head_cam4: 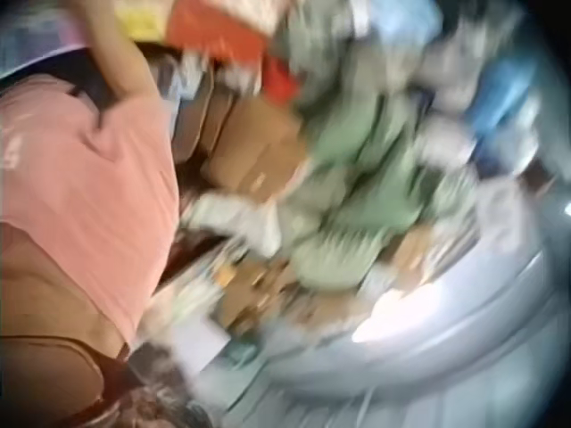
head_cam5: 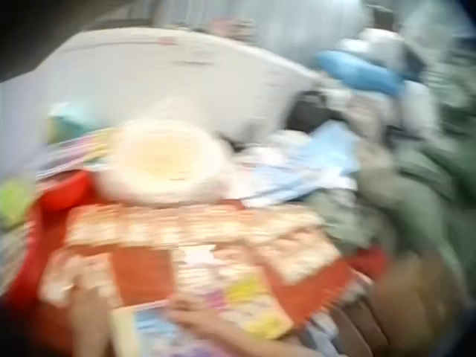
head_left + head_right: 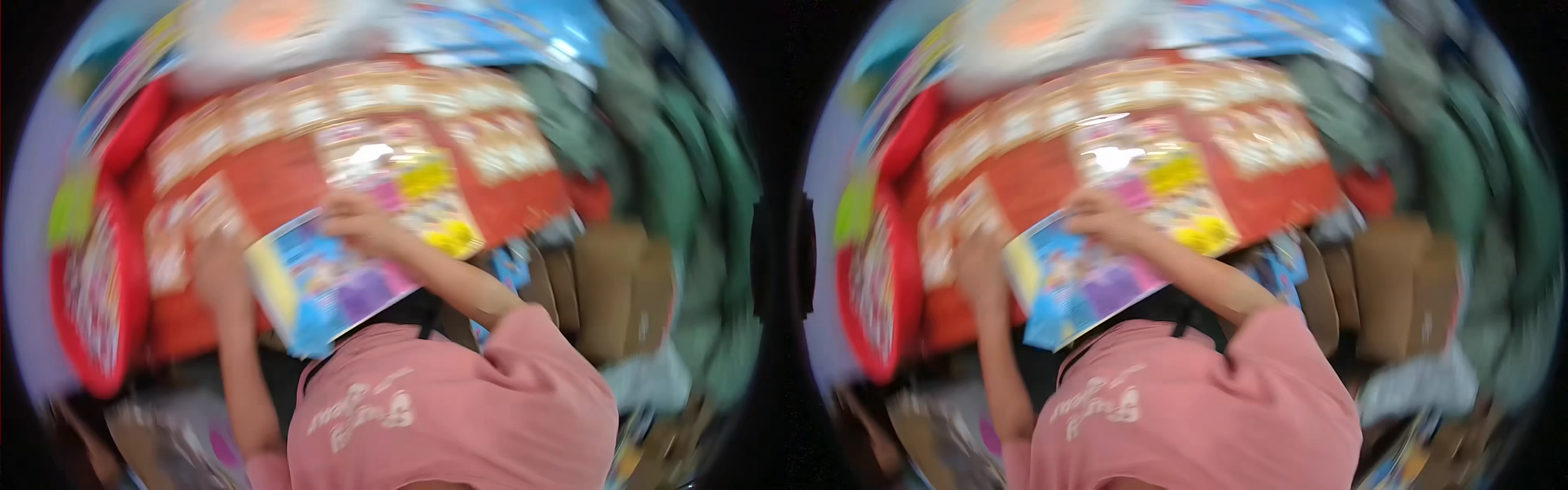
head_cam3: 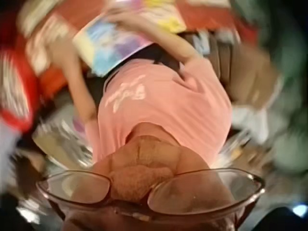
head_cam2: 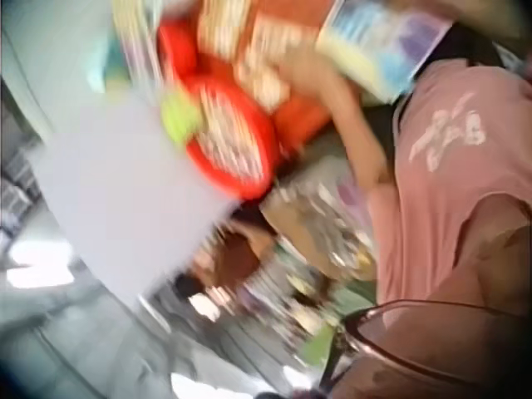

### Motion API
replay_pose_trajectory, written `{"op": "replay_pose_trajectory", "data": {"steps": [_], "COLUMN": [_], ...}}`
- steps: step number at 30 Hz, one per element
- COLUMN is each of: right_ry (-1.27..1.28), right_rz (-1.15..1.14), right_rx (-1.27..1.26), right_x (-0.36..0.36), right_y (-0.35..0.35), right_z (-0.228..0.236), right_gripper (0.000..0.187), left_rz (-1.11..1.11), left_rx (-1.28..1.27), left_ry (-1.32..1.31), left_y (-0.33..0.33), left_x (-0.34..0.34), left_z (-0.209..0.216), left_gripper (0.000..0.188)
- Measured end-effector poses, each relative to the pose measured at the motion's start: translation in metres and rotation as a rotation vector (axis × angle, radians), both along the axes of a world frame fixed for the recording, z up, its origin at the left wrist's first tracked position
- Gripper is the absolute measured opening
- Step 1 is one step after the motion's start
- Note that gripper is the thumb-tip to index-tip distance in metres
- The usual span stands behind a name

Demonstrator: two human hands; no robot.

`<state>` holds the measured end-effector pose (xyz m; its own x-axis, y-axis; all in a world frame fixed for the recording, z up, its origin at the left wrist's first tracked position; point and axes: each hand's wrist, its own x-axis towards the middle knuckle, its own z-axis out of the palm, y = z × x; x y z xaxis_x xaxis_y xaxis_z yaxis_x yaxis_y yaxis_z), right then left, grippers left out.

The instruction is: Applying adhesive labels to seal small boxes containing toy parts.

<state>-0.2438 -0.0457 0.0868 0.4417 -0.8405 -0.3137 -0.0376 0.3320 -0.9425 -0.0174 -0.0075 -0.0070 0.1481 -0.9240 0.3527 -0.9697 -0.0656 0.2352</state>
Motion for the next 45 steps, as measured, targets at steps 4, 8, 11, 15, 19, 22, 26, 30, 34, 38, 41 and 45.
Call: {"op": "replay_pose_trajectory", "data": {"steps": [4, 8, 11, 15, 19, 22, 26, 30, 34, 38, 41, 45], "right_ry": [-0.509, -0.615, -0.658, -0.686, -0.715, -0.696, -0.467, -0.275, -0.266, -0.21, -0.148, -0.061], "right_rz": [0.07, 0.11, 0.1, 0.104, 0.146, 0.226, 0.163, -0.018, -0.179, -0.156, -0.133, -0.123], "right_rx": [0.061, 0.014, 0.009, 0.054, 0.067, 0.049, -0.112, -0.253, -0.228, -0.17, -0.22, -0.312], "right_x": [0.12, 0.114, 0.113, 0.119, 0.12, 0.123, 0.121, 0.115, 0.14, 0.166, 0.188, 0.216], "right_y": [-0.007, 0.001, 0.002, -0.002, -0.004, -0.005, 0.007, 0.011, 0.006, -0.001, -0.019, -0.046], "right_z": [-0.077, -0.071, -0.07, -0.072, -0.074, -0.073, -0.058, -0.02, -0.008, -0.012, -0.017, -0.022], "right_gripper": [0.02, 0.021, 0.022, 0.022, 0.023, 0.023, 0.022, 0.017, 0.016, 0.018, 0.018, 0.022], "left_rz": [-0.052, 0.0, -0.006, -0.005, -0.041, -0.15, -0.139, -0.14, -0.256, -0.051, 0.103, 0.146], "left_rx": [-0.148, -0.008, -0.002, 0.026, 0.044, -0.043, -0.292, 0.137, 0.228, 0.13, 0.027, -0.13], "left_ry": [-0.196, -0.255, -0.31, -0.34, -0.163, 0.185, 0.188, 1.416, 1.846, 1.69, 1.561, 1.154], "left_y": [0.007, 0.012, 0.01, 0.01, 0.004, 0.007, 0.024, 0.059, 0.076, 0.072, 0.052, 0.016], "left_x": [0.12, 0.102, 0.097, 0.101, 0.111, 0.124, 0.134, 0.129, 0.12, 0.134, 0.152, 0.185], "left_z": [0.033, 0.058, 0.06, 0.063, 0.061, 0.064, 0.082, 0.076, 0.102, 0.097, 0.087, 0.063], "left_gripper": [0.03, 0.031, 0.031, 0.033, 0.03, 0.032, 0.031, 0.064, 0.083, 0.044, 0.032, 0.028]}}
